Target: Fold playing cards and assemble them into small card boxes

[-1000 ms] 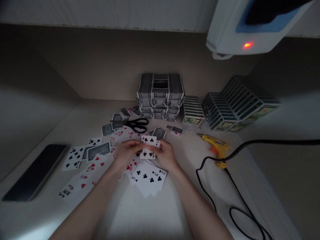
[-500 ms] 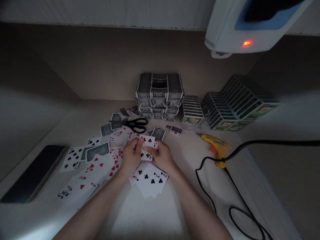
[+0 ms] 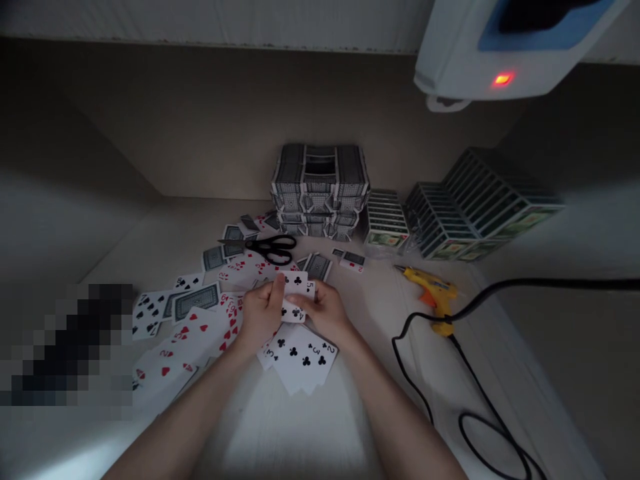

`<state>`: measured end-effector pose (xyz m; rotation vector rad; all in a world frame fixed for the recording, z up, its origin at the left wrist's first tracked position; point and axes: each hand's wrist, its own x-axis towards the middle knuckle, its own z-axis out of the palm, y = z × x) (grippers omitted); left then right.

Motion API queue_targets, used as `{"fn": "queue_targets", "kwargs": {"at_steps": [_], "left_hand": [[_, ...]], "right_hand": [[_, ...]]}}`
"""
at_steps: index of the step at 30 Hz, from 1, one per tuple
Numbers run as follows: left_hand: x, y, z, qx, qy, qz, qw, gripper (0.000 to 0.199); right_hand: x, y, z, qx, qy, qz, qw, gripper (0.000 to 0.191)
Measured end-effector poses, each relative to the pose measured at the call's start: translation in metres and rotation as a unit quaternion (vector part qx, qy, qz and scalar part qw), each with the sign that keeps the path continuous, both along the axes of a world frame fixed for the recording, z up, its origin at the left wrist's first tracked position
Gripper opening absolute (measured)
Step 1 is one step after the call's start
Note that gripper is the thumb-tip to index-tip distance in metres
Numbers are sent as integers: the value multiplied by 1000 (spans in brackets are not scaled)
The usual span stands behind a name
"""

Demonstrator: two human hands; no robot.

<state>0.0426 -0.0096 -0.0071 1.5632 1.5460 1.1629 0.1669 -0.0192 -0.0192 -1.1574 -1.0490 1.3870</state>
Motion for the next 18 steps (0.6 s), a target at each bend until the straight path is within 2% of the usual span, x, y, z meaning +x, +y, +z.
{"fn": "queue_targets", "kwargs": {"at_steps": [5, 18], "left_hand": [[0, -1, 0, 1, -5, -10, 1000, 47], [0, 2, -4, 1, -13, -14, 1000, 35]], "right_hand": [[6, 0, 2, -1, 20, 19, 1000, 27], [1, 2, 8, 2, 28, -6, 1000, 30]]}}
